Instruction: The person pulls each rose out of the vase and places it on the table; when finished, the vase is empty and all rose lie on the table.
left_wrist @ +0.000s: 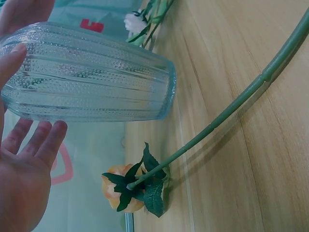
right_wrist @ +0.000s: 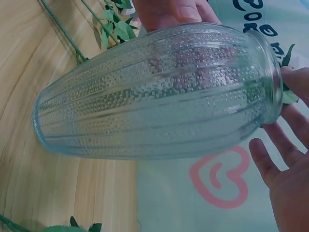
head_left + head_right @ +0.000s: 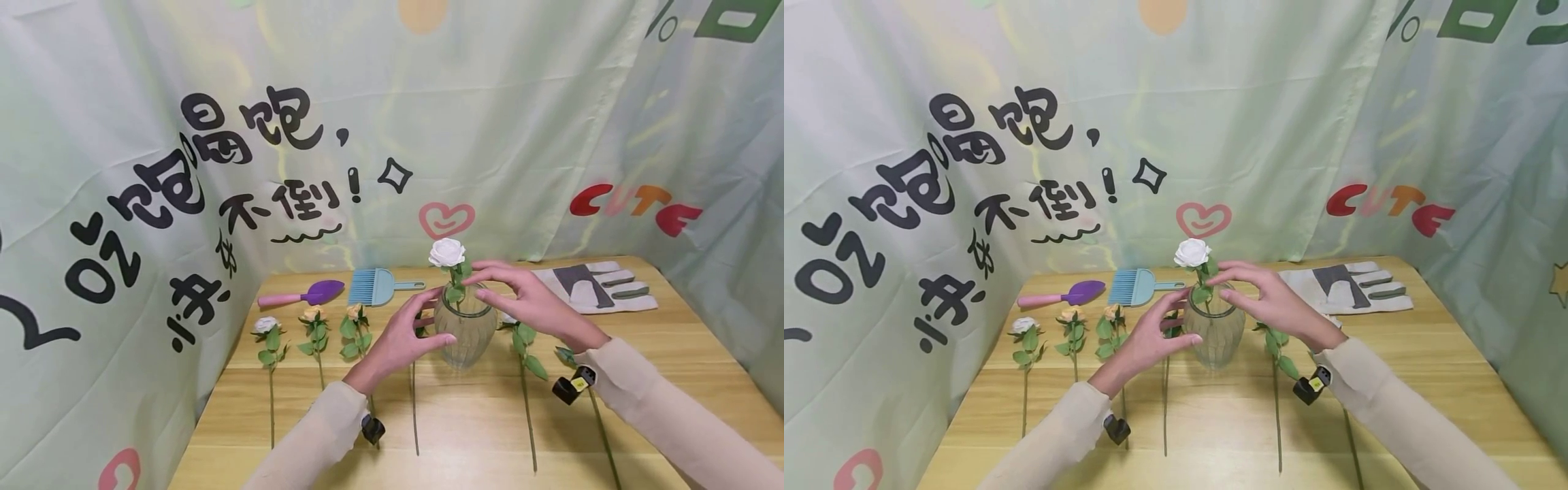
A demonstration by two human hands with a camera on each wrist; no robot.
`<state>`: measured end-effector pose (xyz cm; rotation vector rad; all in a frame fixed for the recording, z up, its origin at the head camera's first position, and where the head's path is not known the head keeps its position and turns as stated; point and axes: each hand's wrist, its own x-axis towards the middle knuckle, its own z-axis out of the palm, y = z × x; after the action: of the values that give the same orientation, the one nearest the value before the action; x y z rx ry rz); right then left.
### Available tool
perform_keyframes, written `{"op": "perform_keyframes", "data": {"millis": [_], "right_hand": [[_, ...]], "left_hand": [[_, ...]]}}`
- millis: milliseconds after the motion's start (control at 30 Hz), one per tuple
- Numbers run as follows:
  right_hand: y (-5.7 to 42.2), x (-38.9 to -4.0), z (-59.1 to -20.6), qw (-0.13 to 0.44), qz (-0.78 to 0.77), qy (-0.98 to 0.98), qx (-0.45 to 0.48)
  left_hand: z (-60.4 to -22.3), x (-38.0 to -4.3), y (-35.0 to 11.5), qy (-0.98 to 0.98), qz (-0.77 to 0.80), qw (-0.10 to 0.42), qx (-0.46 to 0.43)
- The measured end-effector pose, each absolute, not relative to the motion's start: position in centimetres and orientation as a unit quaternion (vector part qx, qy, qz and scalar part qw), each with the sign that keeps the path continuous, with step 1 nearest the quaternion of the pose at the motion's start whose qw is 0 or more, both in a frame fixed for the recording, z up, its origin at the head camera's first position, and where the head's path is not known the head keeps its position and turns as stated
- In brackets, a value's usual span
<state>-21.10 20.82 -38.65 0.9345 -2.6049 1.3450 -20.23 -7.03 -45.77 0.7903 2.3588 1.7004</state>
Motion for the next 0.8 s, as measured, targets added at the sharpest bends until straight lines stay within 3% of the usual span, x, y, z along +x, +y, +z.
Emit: {"op": "perform_keyframes", "data": {"millis": [500, 800], "right_hand": [[19.8, -21.1, -38.4, 0.068, 0.431, -0.848, 0.301], [20.4, -20.7, -36.9, 0.178, 0.564, -0.756, 0.28]], "left_hand": [[-45.9, -20.3, -7.1, 0.784, 0.561, 0.066, 0.258], [-45.9, -20.3, -7.0, 0.782, 0.567, 0.067, 0.252]]}}
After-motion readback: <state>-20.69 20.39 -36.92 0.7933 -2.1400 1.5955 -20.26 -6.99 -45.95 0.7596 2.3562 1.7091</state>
